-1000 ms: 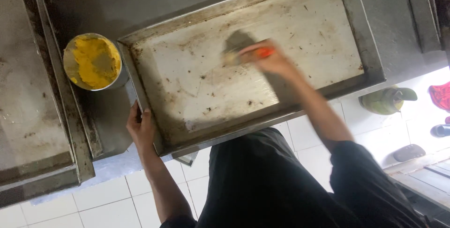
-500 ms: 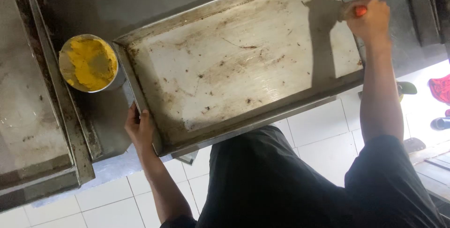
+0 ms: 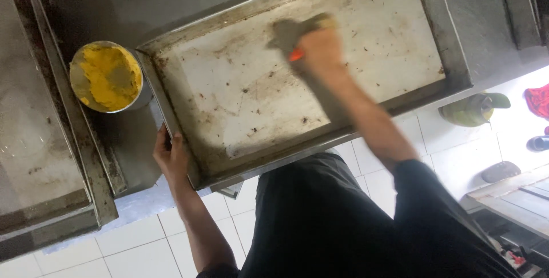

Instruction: Greasing baking pans with margarine using a brush.

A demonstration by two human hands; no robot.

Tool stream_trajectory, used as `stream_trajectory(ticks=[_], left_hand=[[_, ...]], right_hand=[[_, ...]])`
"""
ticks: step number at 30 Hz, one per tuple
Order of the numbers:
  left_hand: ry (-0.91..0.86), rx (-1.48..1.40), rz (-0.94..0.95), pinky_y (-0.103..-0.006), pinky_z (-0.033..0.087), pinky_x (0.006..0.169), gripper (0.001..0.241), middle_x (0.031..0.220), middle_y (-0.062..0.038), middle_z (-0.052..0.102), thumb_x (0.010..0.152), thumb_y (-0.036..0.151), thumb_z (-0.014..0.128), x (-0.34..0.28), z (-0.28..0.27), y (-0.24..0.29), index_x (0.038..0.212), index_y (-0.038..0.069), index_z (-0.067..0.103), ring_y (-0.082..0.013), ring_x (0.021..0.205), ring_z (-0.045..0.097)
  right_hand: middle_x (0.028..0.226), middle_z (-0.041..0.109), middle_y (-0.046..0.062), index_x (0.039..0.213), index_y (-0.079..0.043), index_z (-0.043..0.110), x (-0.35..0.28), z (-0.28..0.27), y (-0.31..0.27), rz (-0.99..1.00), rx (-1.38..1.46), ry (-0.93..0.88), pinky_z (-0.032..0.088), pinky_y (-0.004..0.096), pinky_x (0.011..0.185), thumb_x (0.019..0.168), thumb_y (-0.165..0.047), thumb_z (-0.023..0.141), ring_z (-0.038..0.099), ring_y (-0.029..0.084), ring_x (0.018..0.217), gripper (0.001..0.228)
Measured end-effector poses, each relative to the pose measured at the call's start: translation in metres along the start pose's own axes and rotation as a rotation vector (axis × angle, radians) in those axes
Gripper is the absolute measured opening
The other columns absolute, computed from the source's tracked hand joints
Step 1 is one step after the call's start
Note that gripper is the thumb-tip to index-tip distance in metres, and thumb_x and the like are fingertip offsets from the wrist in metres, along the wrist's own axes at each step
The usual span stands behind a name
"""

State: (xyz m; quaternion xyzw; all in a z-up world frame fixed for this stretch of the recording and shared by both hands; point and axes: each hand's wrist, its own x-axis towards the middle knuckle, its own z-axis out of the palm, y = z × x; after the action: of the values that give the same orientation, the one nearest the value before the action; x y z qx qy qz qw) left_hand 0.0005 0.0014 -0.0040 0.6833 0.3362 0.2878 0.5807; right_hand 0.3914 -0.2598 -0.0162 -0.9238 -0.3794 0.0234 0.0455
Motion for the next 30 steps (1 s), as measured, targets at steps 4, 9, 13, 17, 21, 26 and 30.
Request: stream_trajectory(ticks=[4,9,13,17,21,26,30], left_hand=[[0.055,0.121,-0.127,-0.0272,0.047,0.082,0.046,0.119,-0.007,0.069,0.100,0.008,0.056,-0.003,0.003,0.018,0.145,-0.003,0.060,-0.0123,0.096,0.059],[-0.007,0.063,0.005,-0.0286,0.046,0.101,0.044,0.132,-0.009,0.067,0.101,0.004,0.055,0.000,0.001,0.004,0.143,-0.006,0.057,-0.0151,0.118,0.062],[0.051,-0.006,-0.125,-0.0274,0.049,0.095,0.044,0.125,-0.007,0.069,0.099,0.006,0.054,0.000,0.003,0.011,0.142,-0.003,0.058,-0.0138,0.110,0.064],[0.021,0.094,-0.065,-0.0289,0.048,0.094,0.041,0.124,-0.009,0.068,0.101,0.006,0.056,-0.002,0.003,0.012,0.141,-0.004,0.061,-0.0144,0.109,0.061],[0.052,0.120,-0.134,-0.0294,0.048,0.091,0.045,0.121,-0.008,0.069,0.099,0.008,0.057,-0.001,0.007,0.023,0.142,-0.001,0.059,-0.0143,0.105,0.062],[0.021,0.084,-0.042,-0.0300,0.048,0.098,0.045,0.127,-0.008,0.069,0.098,0.007,0.056,-0.002,0.003,0.012,0.142,-0.003,0.060,-0.0155,0.112,0.063],[0.013,0.016,-0.083,-0.0305,0.047,0.092,0.044,0.125,-0.009,0.067,0.101,0.010,0.059,-0.001,-0.003,-0.001,0.144,-0.003,0.061,-0.0159,0.108,0.060]], right_hand=[[0.077,0.072,0.015,0.077,-0.012,0.077,-0.014,-0.014,-0.125,-0.194,0.005,-0.050,0.059,0.048,0.070,0.075,-0.016,0.079,0.073,0.032,0.079,0.005],[0.079,0.074,0.011,0.086,-0.017,0.077,-0.036,-0.013,-0.226,-0.565,0.373,-0.155,0.060,0.043,0.063,0.078,-0.018,0.077,0.074,0.026,0.074,0.008],[0.086,0.075,0.010,0.111,-0.016,0.072,-0.039,-0.022,-0.247,-0.575,0.503,-0.254,0.062,0.040,0.065,0.082,-0.020,0.075,0.076,0.023,0.074,0.029],[0.113,0.073,0.009,0.122,-0.020,0.075,-0.017,-0.017,-0.200,-0.363,1.032,-0.287,0.057,0.041,0.086,0.087,-0.019,0.074,0.069,0.024,0.100,0.035],[0.103,0.079,0.009,0.112,-0.020,0.080,0.013,-0.018,-0.119,-0.084,1.207,-0.280,0.056,0.037,0.074,0.097,-0.023,0.076,0.067,0.021,0.084,0.016],[0.097,0.078,0.012,0.109,-0.011,0.078,0.013,-0.044,0.006,0.148,1.354,-0.272,0.061,0.027,0.060,0.098,-0.011,0.065,0.073,0.016,0.073,0.017],[0.104,0.077,0.016,0.113,-0.004,0.075,-0.009,-0.073,0.105,0.205,1.243,-0.151,0.064,0.030,0.069,0.103,-0.006,0.057,0.079,0.021,0.084,0.021]])
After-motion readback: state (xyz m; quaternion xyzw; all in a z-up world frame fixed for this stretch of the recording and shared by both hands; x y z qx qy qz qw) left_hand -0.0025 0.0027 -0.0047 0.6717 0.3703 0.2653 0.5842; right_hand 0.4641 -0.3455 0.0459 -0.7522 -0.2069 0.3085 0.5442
